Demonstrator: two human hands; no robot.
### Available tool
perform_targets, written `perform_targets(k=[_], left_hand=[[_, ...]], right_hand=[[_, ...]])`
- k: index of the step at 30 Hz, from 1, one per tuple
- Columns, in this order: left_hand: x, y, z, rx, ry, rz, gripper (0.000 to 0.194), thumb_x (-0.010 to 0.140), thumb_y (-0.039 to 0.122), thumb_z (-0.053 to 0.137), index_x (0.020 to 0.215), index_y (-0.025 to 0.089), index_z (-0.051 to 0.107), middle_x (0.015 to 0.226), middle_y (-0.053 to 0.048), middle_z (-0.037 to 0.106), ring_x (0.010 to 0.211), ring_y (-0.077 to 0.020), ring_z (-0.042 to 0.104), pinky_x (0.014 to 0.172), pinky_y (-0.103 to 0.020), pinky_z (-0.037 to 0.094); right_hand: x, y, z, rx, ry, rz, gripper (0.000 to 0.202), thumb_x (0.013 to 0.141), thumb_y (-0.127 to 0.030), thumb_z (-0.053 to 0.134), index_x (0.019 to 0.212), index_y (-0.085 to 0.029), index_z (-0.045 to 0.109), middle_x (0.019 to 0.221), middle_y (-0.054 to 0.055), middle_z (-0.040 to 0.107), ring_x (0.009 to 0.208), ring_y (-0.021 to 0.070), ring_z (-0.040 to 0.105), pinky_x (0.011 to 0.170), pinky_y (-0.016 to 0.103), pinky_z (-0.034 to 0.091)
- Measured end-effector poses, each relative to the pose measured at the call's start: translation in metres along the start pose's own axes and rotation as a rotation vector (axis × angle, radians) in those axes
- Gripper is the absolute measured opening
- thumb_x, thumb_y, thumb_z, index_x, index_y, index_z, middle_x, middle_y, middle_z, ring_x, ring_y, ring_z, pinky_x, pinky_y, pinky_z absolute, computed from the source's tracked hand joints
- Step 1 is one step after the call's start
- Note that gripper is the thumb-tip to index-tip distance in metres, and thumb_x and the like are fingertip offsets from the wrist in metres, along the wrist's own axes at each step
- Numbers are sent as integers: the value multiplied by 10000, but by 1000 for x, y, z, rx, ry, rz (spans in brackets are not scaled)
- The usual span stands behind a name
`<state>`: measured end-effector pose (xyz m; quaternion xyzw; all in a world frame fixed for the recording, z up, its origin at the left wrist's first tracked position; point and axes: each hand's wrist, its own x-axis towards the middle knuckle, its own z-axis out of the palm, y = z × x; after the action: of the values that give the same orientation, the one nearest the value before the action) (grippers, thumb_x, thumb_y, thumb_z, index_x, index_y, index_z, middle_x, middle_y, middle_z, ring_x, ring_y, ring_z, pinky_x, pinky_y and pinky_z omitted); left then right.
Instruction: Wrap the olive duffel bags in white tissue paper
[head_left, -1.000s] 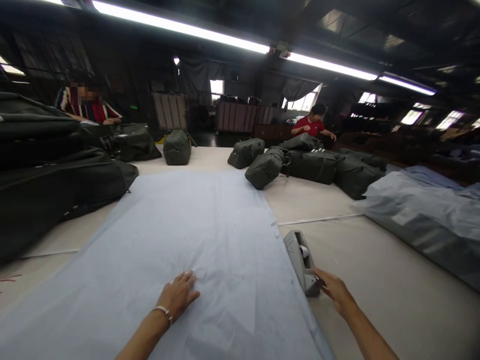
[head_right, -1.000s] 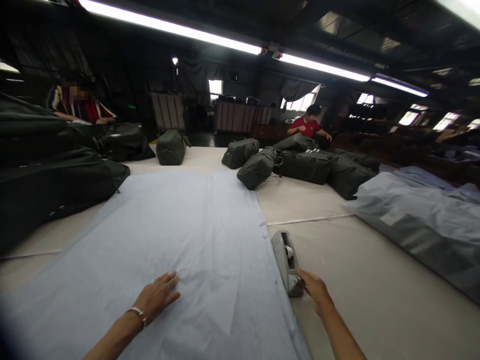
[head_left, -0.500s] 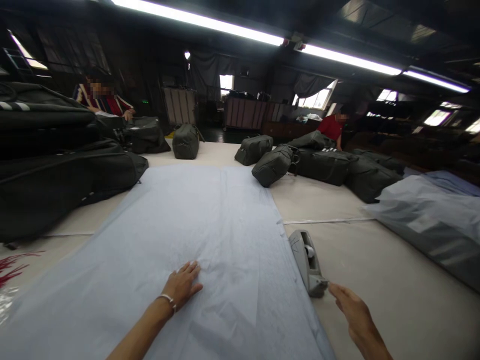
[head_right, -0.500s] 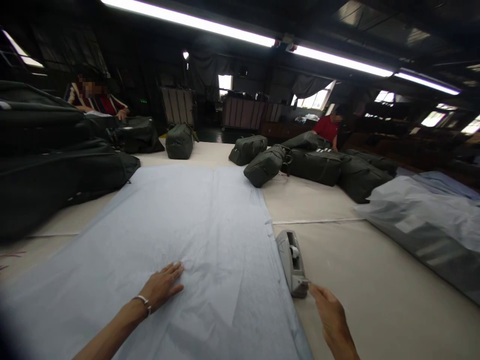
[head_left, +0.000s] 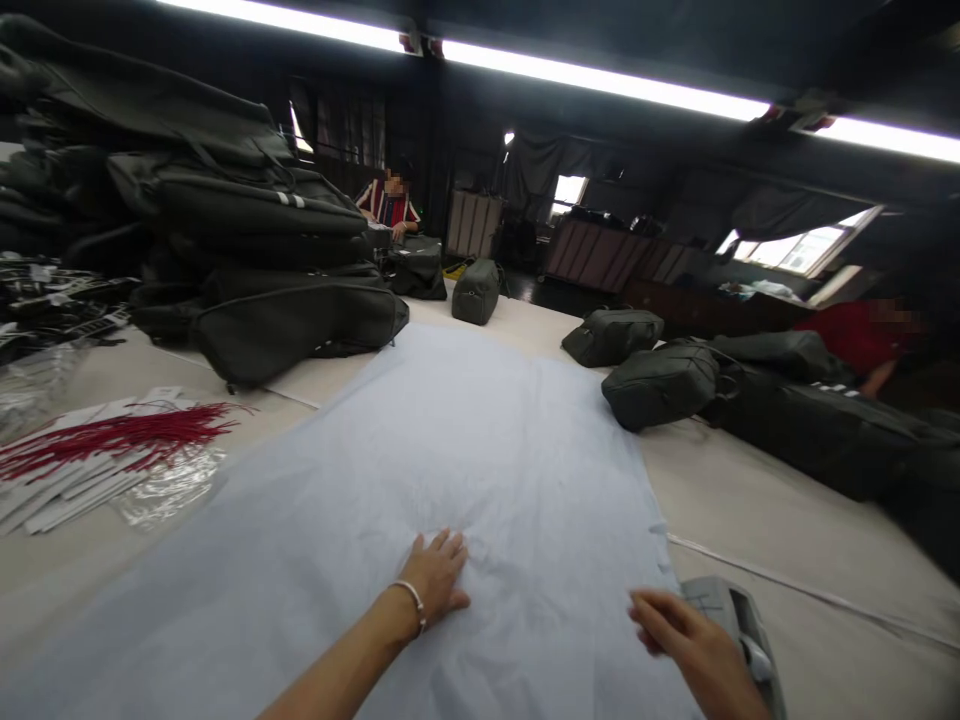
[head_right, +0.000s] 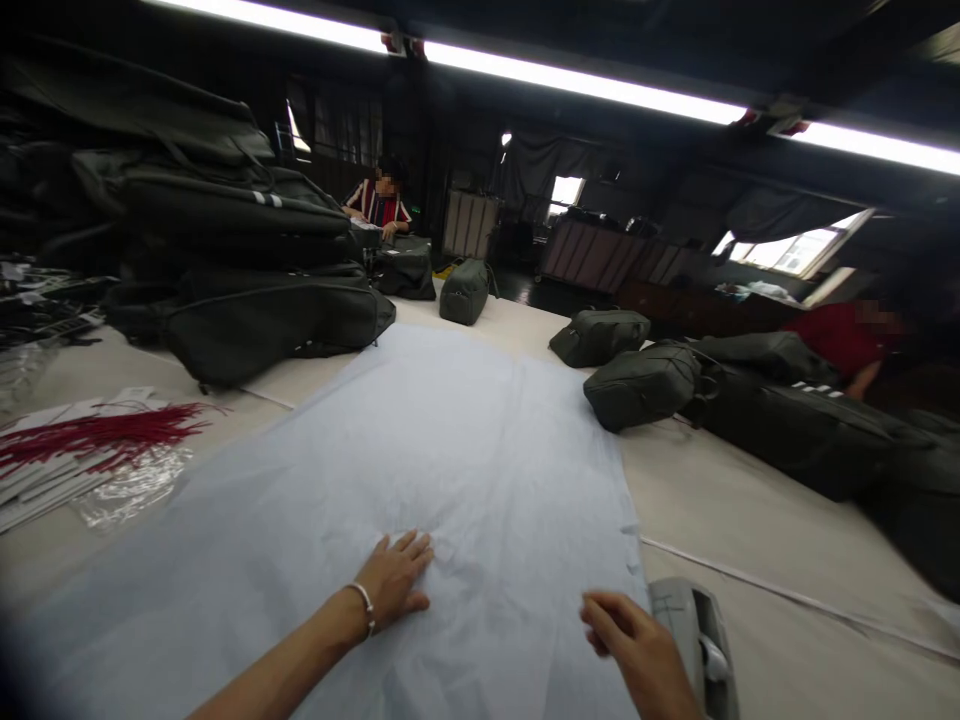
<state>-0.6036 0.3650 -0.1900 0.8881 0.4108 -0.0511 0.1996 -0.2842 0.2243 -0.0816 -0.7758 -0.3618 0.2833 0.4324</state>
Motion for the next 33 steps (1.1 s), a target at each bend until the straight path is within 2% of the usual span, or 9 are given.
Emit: perform_targets(k=[2, 3, 6, 9, 14, 19, 23, 29, 33], left_hand=[[0, 0, 3, -5, 11, -8, 676, 807, 504, 618, 1410, 268, 422, 1508, -92, 375, 1396, -337, 297, 1096, -633, 261], [0, 0, 5, -6, 16, -13, 686, 803, 518, 619, 1410, 267, 422, 1507, -89, 377, 1395, -335, 300, 1099, -632, 258], [0, -1, 10, -18, 24, -22, 747, 783, 585, 616, 1420, 254, 410, 1509, -86, 375, 1393, -338, 300, 1108, -638, 242], [-1, -2, 12, -59, 25, -15, 785, 776, 640, 596, 1431, 257, 394, 1514, -84, 365, 1400, -347, 285, 1111, -658, 217], [-4, -3, 7, -151, 18, 6, 783, 785, 637, 598, 1436, 255, 390, 1522, -92, 340, 1410, -361, 258, 1112, -682, 182], [-8, -2, -1, -193, -35, 5, 768, 787, 545, 651, 1443, 258, 372, 1534, -79, 310, 1423, -352, 229, 1118, -683, 167], [-11, 0, -5, -216, -22, -8, 762, 786, 507, 670, 1443, 260, 372, 1539, -80, 293, 1428, -350, 216, 1127, -676, 142], [-13, 3, -12, -201, -61, -15, 749, 808, 517, 642, 1451, 263, 355, 1546, -71, 274, 1433, -343, 206, 1132, -669, 133], [-13, 2, -9, -166, -33, -22, 762, 810, 590, 611, 1450, 267, 355, 1539, -68, 298, 1430, -334, 220, 1132, -662, 153]], right_hand=[[42, -41, 47, 41, -321, -67, 459, 706, -498, 706, 1024, -181, 611, 765, 35, 696, 665, 198, 635, 632, 313, 518], [66, -59, 70, 64, -421, -82, 523, 701, -438, 706, 1127, -183, 545, 739, 18, 694, 645, 190, 629, 599, 301, 503], [139, -90, 122, 34, -446, -57, 370, 715, -311, 715, 1005, -178, 530, 709, 8, 684, 627, 151, 622, 549, 241, 457], [199, -83, 146, -67, -425, 19, 155, 824, -247, 662, 857, -158, 539, 723, 6, 664, 627, 123, 613, 540, 217, 450], [252, -54, 162, -285, -412, 94, 159, 923, -291, 609, 890, -137, 586, 791, -9, 628, 644, 113, 595, 578, 242, 506], [277, -37, 177, -576, -411, 151, 258, 934, -380, 591, 820, -149, 598, 704, -25, 607, 564, 100, 557, 571, 250, 506], [290, -32, 179, -768, -431, 168, 300, 888, -405, 641, 729, -154, 598, 621, -30, 605, 536, 113, 569, 586, 269, 507], [292, -27, 167, -849, -259, 56, 442, 632, -551, 790, 702, -149, 621, 627, 97, 649, 773, 323, 666, 747, 459, 499], [285, -23, 154, -759, -135, 11, 480, 617, -600, 755, 755, -157, 635, 757, 153, 675, 870, 375, 653, 745, 485, 493]])
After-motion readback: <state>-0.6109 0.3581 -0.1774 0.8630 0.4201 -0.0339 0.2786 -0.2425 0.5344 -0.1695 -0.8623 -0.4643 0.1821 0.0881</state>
